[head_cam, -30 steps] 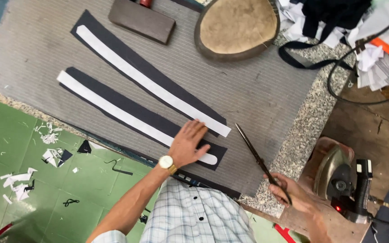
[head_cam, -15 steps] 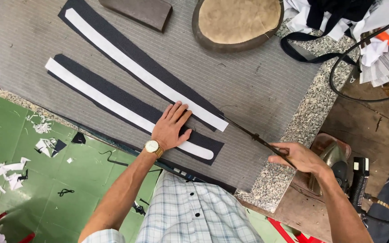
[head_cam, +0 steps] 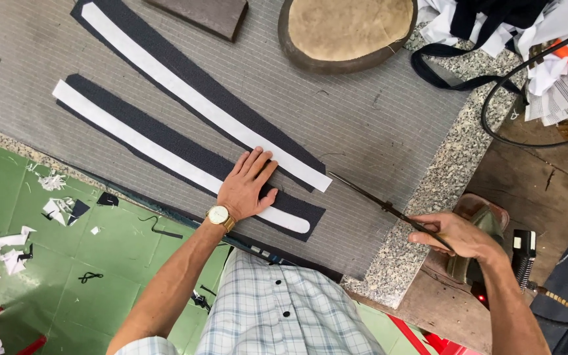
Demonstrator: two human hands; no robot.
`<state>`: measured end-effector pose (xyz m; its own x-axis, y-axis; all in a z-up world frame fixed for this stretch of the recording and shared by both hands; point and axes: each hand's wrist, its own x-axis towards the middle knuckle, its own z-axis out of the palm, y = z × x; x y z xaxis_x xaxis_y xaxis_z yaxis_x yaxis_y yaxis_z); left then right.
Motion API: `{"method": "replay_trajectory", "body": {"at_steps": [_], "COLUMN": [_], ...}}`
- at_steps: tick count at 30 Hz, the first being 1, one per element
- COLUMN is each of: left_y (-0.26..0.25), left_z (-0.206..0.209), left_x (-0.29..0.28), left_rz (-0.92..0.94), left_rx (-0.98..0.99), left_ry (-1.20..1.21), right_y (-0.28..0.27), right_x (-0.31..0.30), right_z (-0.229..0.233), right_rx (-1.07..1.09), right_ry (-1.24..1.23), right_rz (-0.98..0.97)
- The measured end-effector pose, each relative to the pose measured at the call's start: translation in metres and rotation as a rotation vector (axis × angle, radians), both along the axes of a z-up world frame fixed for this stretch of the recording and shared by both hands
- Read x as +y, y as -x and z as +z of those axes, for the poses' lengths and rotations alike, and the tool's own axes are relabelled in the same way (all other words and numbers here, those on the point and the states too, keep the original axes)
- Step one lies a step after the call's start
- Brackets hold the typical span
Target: The person uses shears to trim the edges of two long strips of dark fabric that have white paper templates attached. The person holds the fabric steady with one hand while cutting along the template lines with the other hand.
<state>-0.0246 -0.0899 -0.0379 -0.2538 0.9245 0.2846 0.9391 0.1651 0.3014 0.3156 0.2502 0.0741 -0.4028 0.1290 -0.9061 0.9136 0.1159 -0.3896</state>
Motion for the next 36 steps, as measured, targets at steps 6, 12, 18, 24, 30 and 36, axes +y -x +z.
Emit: {"method": "replay_trajectory", "body": {"at_steps": [6,12,18,24,30,36], "left_y": [0.0,0.0,0.0,0.0,0.0,0.0], "left_z": [0.003,0.003,0.003,0.001,-0.001,0.0], "left_x": [0.0,0.0,0.0,-0.001,-0.001,0.0], "left_rz": [0.009,0.014,0.015,0.014,0.013,0.016], "left_rx": [0.009,0.007,0.007,-0.001,0.0,0.012], "left_ry": [0.008,0.009,-0.003,-0.015,-0.033,-0.036], "right_y": [0.024,0.047,0.057,0.064,0.071,0.066], "right_x": [-0.017,-0.028,-0.033,-0.038,-0.042,-0.038], "right_z": [-0.002,0.007,0.011,0.015,0.034,0.02], "right_rx": [0.013,0.025,0.067,0.08,0.075,0.096], "right_ry": [-0.05,-0.134,-0.155,-0.155,-0.148,-0.155], "right_rz": [0.073,0.119,0.131,0.129,0.096,0.136]}}
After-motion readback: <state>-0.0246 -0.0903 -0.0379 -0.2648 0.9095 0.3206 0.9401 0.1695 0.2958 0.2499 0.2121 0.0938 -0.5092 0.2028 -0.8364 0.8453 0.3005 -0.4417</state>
